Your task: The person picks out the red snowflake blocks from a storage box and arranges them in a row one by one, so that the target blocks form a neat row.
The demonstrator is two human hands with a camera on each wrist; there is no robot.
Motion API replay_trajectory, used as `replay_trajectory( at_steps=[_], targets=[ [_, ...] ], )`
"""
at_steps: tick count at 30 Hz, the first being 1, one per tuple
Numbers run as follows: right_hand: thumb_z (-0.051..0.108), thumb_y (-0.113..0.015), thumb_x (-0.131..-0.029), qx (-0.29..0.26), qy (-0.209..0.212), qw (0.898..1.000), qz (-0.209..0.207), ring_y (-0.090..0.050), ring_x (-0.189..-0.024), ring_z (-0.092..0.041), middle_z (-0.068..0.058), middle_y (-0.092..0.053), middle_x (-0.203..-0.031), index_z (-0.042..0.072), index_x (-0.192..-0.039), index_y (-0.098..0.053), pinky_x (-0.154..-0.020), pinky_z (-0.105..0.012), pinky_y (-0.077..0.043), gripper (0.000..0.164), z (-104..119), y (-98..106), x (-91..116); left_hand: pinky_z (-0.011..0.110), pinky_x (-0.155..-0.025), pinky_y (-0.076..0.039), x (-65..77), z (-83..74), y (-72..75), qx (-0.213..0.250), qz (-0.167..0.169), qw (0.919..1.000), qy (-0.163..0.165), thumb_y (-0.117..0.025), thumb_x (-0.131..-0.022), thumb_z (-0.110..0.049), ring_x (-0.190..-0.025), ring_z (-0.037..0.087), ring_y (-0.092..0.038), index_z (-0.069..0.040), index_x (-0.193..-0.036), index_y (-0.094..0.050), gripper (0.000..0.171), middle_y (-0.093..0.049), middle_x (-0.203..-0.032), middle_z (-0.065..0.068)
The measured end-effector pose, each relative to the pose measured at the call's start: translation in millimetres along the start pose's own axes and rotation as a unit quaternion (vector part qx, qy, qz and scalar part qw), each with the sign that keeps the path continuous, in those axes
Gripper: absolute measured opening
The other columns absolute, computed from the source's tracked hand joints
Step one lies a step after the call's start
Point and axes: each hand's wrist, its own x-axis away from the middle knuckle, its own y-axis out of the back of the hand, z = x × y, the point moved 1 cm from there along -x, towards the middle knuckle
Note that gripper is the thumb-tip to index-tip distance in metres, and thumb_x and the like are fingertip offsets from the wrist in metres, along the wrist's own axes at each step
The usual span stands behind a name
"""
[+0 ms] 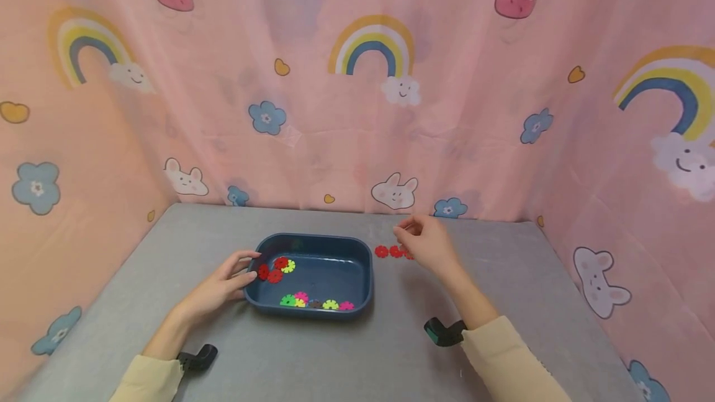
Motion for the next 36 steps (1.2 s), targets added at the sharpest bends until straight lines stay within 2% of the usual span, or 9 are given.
replay_trajectory(
  at_steps=[6,15,26,36],
  targets=[
    [0.021,-0.069,-0.099,-0.001,0.015,1.0,0.002,-0.068,-0.074,-0.023,-0.013,-0.072,-0.091,0.002,-0.108,-0.068,-0.066,-0.031,-0.058,0.021,16.3,-25.2,2.6,0.05,-0.102,-0.05,-0.3,-0.7,-0.2,-0.002,-0.004,1.0,-0.002,-0.06,-0.104,-0.027,-0.144,0.044,-0.035,-0.018,-0.149,-0.04,0.05,-0.02,-0.163,0.024],
    [0.017,-0.074,-0.095,-0.005,0.043,0.999,0.015,-0.067,-0.077,-0.019,-0.007,-0.072,-0.091,0.004,-0.105,-0.07,-0.069,-0.033,-0.061,0.017,36.5,-59.0,4.4,0.049,-0.101,-0.051,-2.7,0.9,-2.1,-0.01,-0.012,0.9998,0.007,-0.061,-0.104,-0.027,-0.142,0.043,-0.039,-0.021,-0.148,-0.041,0.049,-0.023,-0.163,0.022],
    [0.019,-0.075,-0.094,-0.038,0.056,0.995,0.072,-0.064,-0.079,-0.015,0.002,-0.069,-0.091,0.012,-0.105,-0.071,-0.069,-0.03,-0.057,0.014,56.3,-98.7,3.6,0.048,-0.1,-0.052,-0.4,2.5,-0.7,0.002,-0.011,0.9999,0.005,-0.06,-0.104,-0.027,-0.142,0.043,-0.039,-0.019,-0.148,-0.041,0.048,-0.024,-0.162,0.022],
    [0.024,-0.071,-0.097,-0.036,0.081,0.989,0.121,-0.061,-0.087,-0.016,0.004,-0.068,-0.094,0.013,-0.106,-0.069,-0.075,-0.03,-0.055,0.014,64.2,-134.3,0.0,0.048,-0.102,-0.05,-0.7,1.6,-1.8,0.003,-0.006,1.0,0.004,-0.058,-0.105,-0.027,-0.142,0.043,-0.04,-0.018,-0.15,-0.039,0.05,-0.022,-0.163,0.023]
  ],
)
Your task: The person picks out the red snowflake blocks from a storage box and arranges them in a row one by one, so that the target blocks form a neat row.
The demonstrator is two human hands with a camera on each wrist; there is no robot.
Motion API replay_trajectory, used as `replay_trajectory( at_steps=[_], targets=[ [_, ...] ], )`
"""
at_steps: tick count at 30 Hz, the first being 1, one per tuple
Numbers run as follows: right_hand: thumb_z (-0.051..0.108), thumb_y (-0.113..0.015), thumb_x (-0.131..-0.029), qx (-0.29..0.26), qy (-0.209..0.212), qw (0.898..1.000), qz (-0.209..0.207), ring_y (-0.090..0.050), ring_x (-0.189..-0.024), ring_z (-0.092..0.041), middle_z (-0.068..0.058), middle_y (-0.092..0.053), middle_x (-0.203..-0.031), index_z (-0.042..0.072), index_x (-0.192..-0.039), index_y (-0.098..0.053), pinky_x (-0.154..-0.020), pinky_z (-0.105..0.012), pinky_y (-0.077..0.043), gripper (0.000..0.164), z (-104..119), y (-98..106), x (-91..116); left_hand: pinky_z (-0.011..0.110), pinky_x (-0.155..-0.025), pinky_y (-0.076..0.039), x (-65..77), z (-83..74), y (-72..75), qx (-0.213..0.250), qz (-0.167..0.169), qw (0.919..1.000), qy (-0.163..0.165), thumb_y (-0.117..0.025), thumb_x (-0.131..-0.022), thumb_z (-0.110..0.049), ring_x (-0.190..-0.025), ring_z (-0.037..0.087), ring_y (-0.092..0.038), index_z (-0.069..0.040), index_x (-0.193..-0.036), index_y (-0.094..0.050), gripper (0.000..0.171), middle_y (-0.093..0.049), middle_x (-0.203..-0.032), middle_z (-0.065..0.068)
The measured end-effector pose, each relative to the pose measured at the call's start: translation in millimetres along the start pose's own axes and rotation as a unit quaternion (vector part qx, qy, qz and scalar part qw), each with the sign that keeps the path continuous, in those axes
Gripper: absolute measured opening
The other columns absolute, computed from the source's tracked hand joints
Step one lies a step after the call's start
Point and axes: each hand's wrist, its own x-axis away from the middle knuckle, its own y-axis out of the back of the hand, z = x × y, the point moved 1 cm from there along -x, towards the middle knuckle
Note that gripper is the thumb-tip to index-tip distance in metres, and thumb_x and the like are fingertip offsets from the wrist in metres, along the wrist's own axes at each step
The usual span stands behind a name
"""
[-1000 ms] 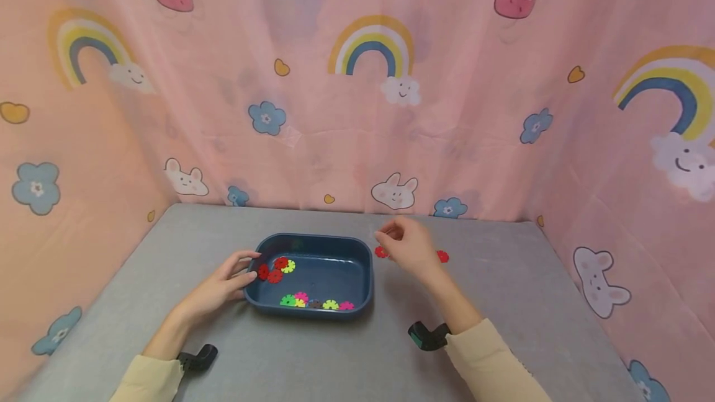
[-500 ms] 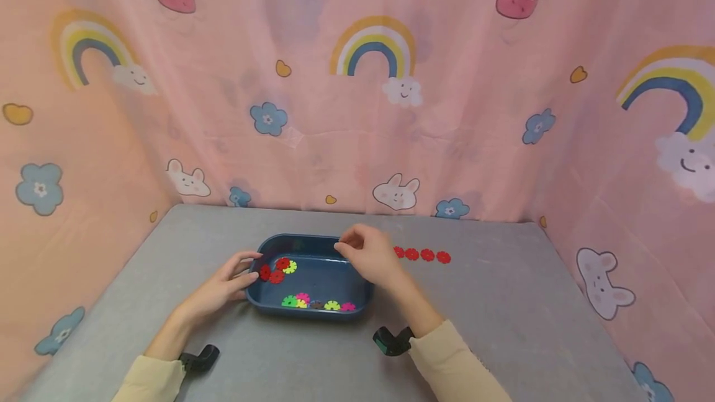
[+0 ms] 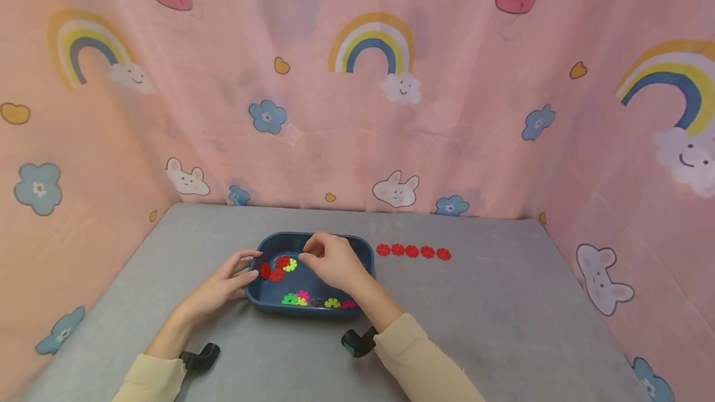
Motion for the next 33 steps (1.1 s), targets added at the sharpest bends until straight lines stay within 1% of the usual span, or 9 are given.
replay_trajectory(
  at_steps=[3,8,12,15,20,23,27,33],
  targets=[
    [0.023,-0.07,-0.098,0.001,0.005,1.0,0.012,-0.06,-0.085,-0.015,0.004,-0.067,-0.092,0.013,-0.107,-0.069,-0.074,-0.03,-0.054,0.014,-0.7,-10.9,-5.3,0.048,-0.102,-0.05,-0.1,-0.5,0.1,-0.002,-0.002,1.0,0.003,-0.058,-0.105,-0.027,-0.142,0.043,-0.04,-0.018,-0.15,-0.039,0.05,-0.022,-0.164,0.022],
    [0.021,-0.07,-0.098,0.017,0.016,0.999,0.029,-0.058,-0.081,-0.015,0.004,-0.064,-0.09,0.009,-0.109,-0.069,-0.071,-0.027,-0.053,0.017,-3.2,-28.3,-15.8,0.049,-0.103,-0.05,-0.5,-0.1,-0.2,0.003,0.0,1.0,0.005,-0.059,-0.105,-0.027,-0.143,0.042,-0.039,-0.019,-0.149,-0.04,0.048,-0.021,-0.164,0.022],
    [0.021,-0.072,-0.097,0.035,0.017,0.997,0.06,-0.057,-0.075,-0.014,0.003,-0.062,-0.086,0.005,-0.112,-0.069,-0.064,-0.025,-0.051,0.022,-3.8,-40.6,-24.5,0.049,-0.102,-0.05,-0.7,1.0,0.5,0.002,0.002,1.0,0.001,-0.059,-0.105,-0.026,-0.143,0.043,-0.038,-0.019,-0.149,-0.04,0.048,-0.021,-0.164,0.023],
    [0.02,-0.073,-0.096,0.046,0.009,0.996,0.082,-0.056,-0.07,-0.013,0.003,-0.061,-0.084,0.004,-0.113,-0.068,-0.061,-0.025,-0.05,0.024,-4.8,-48.8,-30.7,0.049,-0.101,-0.051,-0.9,1.5,1.7,0.0,0.002,1.0,-0.002,-0.058,-0.105,-0.026,-0.144,0.044,-0.037,-0.019,-0.149,-0.04,0.048,-0.021,-0.163,0.024],
    [0.018,-0.074,-0.095,0.056,-0.016,0.993,0.105,-0.056,-0.065,-0.014,0.001,-0.061,-0.082,0.005,-0.11,-0.068,-0.057,-0.026,-0.049,0.021,-8.9,-60.5,-37.8,0.049,-0.102,-0.05,-1.6,1.9,2.1,0.001,0.011,0.9999,-0.008,-0.057,-0.106,-0.026,-0.143,0.045,-0.037,-0.018,-0.149,-0.039,0.048,-0.019,-0.164,0.025],
    [0.02,-0.075,-0.094,0.067,-0.027,0.99,0.117,-0.056,-0.067,-0.013,0.001,-0.062,-0.083,0.006,-0.109,-0.068,-0.06,-0.026,-0.049,0.021,-13.1,-66.9,-41.1,0.049,-0.102,-0.05,-1.5,1.3,1.6,0.005,0.014,0.9999,-0.008,-0.057,-0.105,-0.026,-0.143,0.044,-0.037,-0.018,-0.149,-0.039,0.048,-0.019,-0.164,0.024],
    [0.021,-0.077,-0.092,0.079,-0.031,0.988,0.126,-0.056,-0.073,-0.014,0.002,-0.063,-0.086,0.008,-0.109,-0.069,-0.065,-0.027,-0.05,0.023,-16.9,-72.0,-44.8,0.048,-0.102,-0.05,-1.7,1.1,1.3,0.013,0.017,0.9998,-0.006,-0.058,-0.106,-0.025,-0.143,0.043,-0.038,-0.018,-0.149,-0.039,0.047,-0.019,-0.164,0.023],
    [0.023,-0.077,-0.092,0.099,-0.035,0.984,0.141,-0.056,-0.081,-0.016,0.0,-0.066,-0.097,0.011,-0.113,-0.07,-0.078,-0.033,-0.052,0.026,-19.8,-76.5,-48.8,0.049,-0.102,-0.05,-1.3,1.8,2.0,0.015,0.019,0.9997,-0.008,-0.057,-0.106,-0.025,-0.143,0.043,-0.038,-0.017,-0.149,-0.039,0.048,-0.019,-0.164,0.024]
  ],
)
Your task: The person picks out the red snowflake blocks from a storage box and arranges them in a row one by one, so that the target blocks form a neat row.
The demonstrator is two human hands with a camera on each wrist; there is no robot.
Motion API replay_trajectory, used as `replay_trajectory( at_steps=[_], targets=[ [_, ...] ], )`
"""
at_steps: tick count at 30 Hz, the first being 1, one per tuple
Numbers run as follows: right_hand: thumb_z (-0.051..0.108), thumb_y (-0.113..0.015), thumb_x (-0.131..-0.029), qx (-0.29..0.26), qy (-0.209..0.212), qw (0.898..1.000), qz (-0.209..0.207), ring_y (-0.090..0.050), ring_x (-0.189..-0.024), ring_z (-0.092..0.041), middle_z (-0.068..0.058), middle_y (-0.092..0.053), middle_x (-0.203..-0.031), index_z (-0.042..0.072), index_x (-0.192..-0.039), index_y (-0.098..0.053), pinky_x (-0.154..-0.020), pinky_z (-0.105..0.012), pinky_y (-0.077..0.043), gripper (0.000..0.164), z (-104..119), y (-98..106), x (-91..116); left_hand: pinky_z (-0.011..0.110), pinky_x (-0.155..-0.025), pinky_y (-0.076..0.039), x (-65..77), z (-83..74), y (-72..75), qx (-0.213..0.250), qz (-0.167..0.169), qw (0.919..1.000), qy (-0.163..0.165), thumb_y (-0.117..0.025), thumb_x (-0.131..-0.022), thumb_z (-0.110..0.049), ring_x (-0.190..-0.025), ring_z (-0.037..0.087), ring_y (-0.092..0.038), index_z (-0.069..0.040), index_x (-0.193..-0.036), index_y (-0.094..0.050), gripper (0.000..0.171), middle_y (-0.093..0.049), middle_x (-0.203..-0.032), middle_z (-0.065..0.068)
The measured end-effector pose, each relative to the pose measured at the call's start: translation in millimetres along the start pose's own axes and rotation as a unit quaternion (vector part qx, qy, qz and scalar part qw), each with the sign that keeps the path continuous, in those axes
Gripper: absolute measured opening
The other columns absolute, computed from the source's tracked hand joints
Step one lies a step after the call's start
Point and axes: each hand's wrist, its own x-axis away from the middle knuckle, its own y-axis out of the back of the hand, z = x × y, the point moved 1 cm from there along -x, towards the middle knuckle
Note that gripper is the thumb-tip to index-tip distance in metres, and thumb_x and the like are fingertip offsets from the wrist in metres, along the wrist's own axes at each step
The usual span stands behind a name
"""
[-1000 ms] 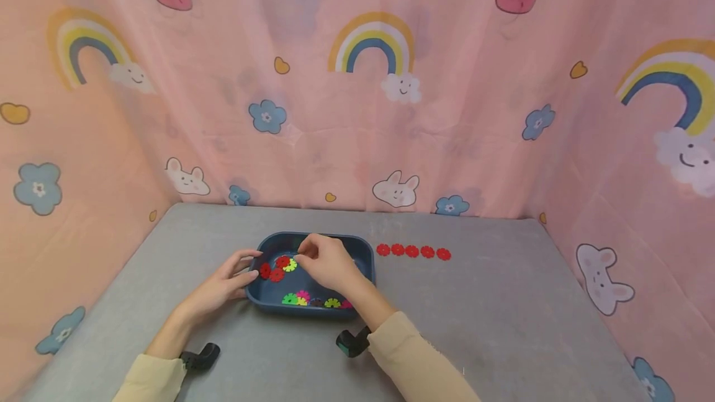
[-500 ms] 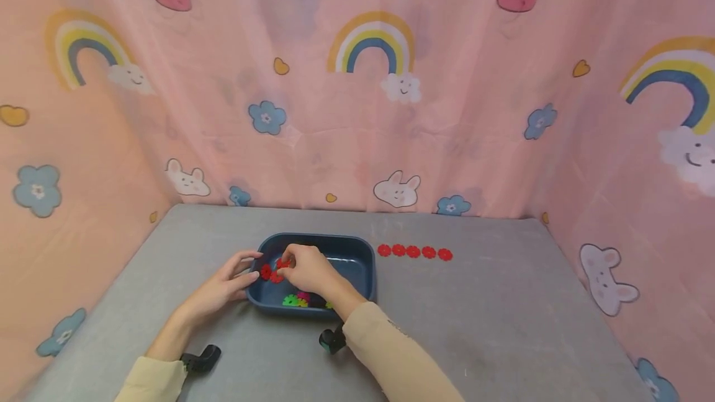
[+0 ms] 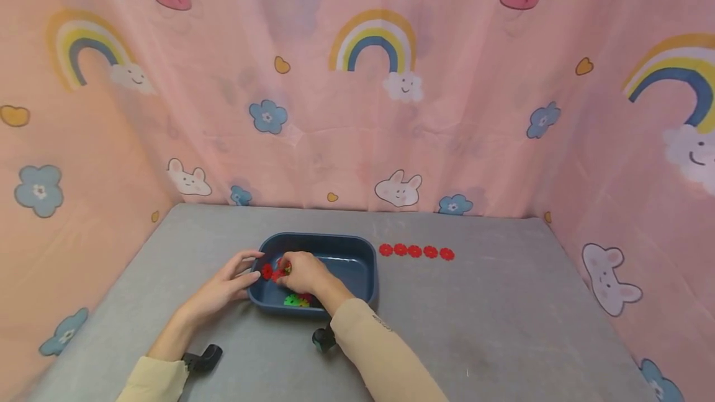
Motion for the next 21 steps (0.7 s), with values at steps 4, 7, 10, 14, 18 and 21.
replay_trajectory(
  at_steps=[4,7,10,14,18,21],
  targets=[
    [0.023,-0.077,-0.092,0.009,-0.004,1.0,0.001,-0.057,-0.084,-0.015,-0.001,-0.069,-0.104,0.012,-0.114,-0.07,-0.084,-0.036,-0.053,0.027,-1.7,-1.7,-2.6,0.048,-0.101,-0.051,-0.9,0.8,0.8,0.002,-0.002,1.0,0.0,-0.057,-0.106,-0.024,-0.143,0.043,-0.038,-0.018,-0.149,-0.039,0.047,-0.02,-0.164,0.024],
    [0.024,-0.077,-0.092,0.012,-0.006,1.0,0.0,-0.057,-0.082,-0.014,0.0,-0.068,-0.101,0.012,-0.114,-0.07,-0.08,-0.034,-0.052,0.026,-2.5,-3.1,-3.7,0.047,-0.101,-0.051,-0.9,1.6,1.0,0.004,-0.008,1.0,0.002,-0.058,-0.105,-0.024,-0.143,0.042,-0.038,-0.019,-0.148,-0.041,0.046,-0.022,-0.163,0.022],
    [0.023,-0.078,-0.092,0.015,-0.008,1.0,-0.002,-0.057,-0.076,-0.014,0.002,-0.067,-0.093,0.012,-0.112,-0.07,-0.072,-0.031,-0.05,0.024,-3.6,-4.8,-4.8,0.048,-0.101,-0.051,-0.4,2.3,0.7,0.003,-0.009,1.0,0.002,-0.057,-0.106,-0.024,-0.144,0.042,-0.037,-0.019,-0.148,-0.041,0.045,-0.022,-0.163,0.022],
    [0.022,-0.078,-0.091,0.019,-0.016,1.0,-0.002,-0.055,-0.072,-0.014,0.004,-0.062,-0.084,0.014,-0.105,-0.068,-0.065,-0.03,-0.046,0.019,-4.3,-5.4,-5.5,0.048,-0.101,-0.051,-0.4,2.3,0.1,0.002,-0.01,1.0,0.001,-0.056,-0.106,-0.024,-0.144,0.042,-0.038,-0.02,-0.148,-0.041,0.045,-0.022,-0.163,0.022],
    [0.024,-0.079,-0.09,0.032,-0.017,0.999,-0.003,-0.053,-0.071,-0.014,0.004,-0.061,-0.084,0.017,-0.099,-0.065,-0.064,-0.029,-0.044,0.018,-4.8,-5.4,-5.4,0.049,-0.102,-0.05,-0.2,1.0,0.1,0.003,-0.004,1.0,-0.001,-0.056,-0.106,-0.026,-0.144,0.042,-0.036,-0.019,-0.148,-0.04,0.045,-0.021,-0.164,0.022],
    [0.024,-0.08,-0.09,0.034,-0.012,0.999,-0.008,-0.053,-0.07,-0.014,0.004,-0.06,-0.083,0.017,-0.096,-0.063,-0.063,-0.028,-0.043,0.019,-4.7,-5.3,-3.8,0.049,-0.102,-0.05,0.0,0.5,0.1,0.002,-0.002,1.0,-0.003,-0.056,-0.106,-0.026,-0.144,0.042,-0.036,-0.019,-0.148,-0.04,0.046,-0.02,-0.164,0.023]
  ],
)
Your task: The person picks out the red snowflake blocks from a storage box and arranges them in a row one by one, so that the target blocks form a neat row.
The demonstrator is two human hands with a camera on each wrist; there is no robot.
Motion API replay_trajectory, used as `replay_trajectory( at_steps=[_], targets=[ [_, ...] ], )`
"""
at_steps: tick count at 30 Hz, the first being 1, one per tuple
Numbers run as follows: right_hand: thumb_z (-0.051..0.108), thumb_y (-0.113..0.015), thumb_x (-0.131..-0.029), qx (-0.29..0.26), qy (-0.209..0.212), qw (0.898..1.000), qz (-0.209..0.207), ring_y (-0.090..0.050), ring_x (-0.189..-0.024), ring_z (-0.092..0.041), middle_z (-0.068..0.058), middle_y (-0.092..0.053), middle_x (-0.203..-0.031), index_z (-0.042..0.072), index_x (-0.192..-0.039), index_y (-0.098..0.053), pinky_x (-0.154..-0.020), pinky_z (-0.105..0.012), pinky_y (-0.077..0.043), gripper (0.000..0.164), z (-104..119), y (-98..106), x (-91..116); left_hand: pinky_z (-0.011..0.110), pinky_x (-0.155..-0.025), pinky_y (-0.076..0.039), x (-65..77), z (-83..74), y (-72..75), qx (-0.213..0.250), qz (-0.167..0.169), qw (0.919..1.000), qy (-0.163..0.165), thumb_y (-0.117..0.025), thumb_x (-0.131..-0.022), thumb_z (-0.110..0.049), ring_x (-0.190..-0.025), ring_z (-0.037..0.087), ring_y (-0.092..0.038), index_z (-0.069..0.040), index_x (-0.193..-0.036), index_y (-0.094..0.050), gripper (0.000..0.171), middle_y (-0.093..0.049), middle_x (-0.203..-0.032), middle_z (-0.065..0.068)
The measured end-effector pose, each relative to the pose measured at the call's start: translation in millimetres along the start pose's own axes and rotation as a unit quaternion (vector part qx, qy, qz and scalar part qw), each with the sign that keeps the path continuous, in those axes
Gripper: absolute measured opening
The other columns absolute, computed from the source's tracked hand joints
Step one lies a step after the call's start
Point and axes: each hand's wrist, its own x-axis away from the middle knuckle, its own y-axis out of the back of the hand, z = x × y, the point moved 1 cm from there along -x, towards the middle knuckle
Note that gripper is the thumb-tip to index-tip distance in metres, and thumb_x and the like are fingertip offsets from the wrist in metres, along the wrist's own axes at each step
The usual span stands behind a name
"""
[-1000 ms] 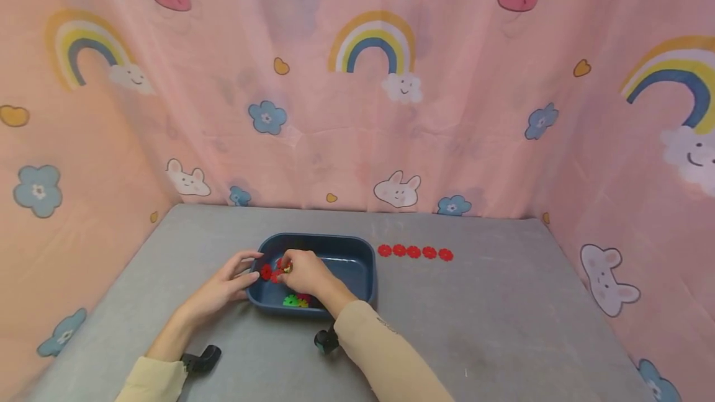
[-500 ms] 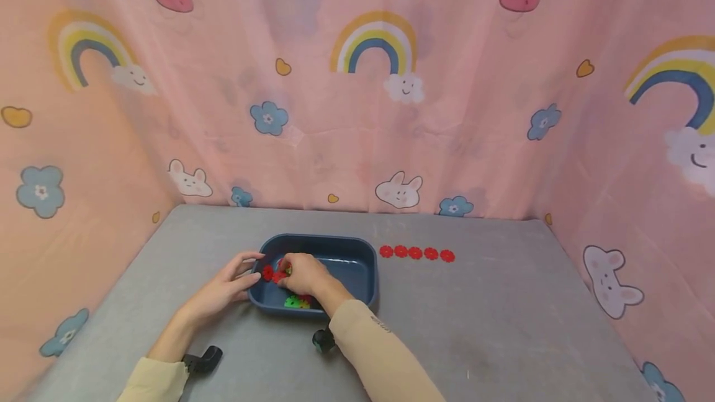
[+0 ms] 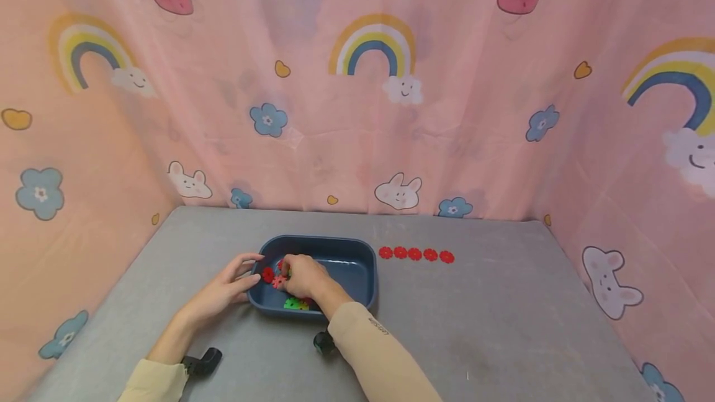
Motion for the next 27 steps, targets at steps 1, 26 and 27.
replay_trajectory(
  at_steps=[1,26,27],
  targets=[
    [0.023,-0.08,-0.09,-0.005,0.001,1.0,-0.001,-0.053,-0.069,-0.014,0.004,-0.06,-0.081,0.017,-0.096,-0.063,-0.062,-0.028,-0.043,0.019,-0.1,0.3,1.2,0.049,-0.102,-0.05,0.0,-0.3,-0.4,-0.001,0.0,1.0,0.001,-0.056,-0.106,-0.026,-0.144,0.042,-0.037,-0.019,-0.148,-0.04,0.046,-0.02,-0.164,0.023],
    [0.006,-0.073,-0.089,-0.206,0.021,0.976,-0.064,-0.064,-0.057,-0.018,-0.001,-0.066,-0.069,0.0,-0.097,-0.063,-0.055,-0.029,-0.055,0.014,-1.3,26.8,28.4,0.05,-0.104,-0.049,1.1,-3.9,-2.8,-0.003,0.0,1.0,0.004,-0.057,-0.106,-0.026,-0.146,0.045,-0.031,-0.016,-0.15,-0.037,0.049,-0.018,-0.164,0.025],
    [0.006,-0.073,-0.09,-0.212,0.023,0.975,-0.061,-0.065,-0.059,-0.019,-0.001,-0.067,-0.07,0.0,-0.098,-0.063,-0.057,-0.03,-0.057,0.014,-0.4,29.6,31.3,0.05,-0.104,-0.048,1.4,-4.0,-2.5,-0.006,-0.002,1.0,0.005,-0.057,-0.105,-0.026,-0.146,0.046,-0.032,-0.017,-0.15,-0.038,0.049,-0.018,-0.164,0.025]
  ],
)
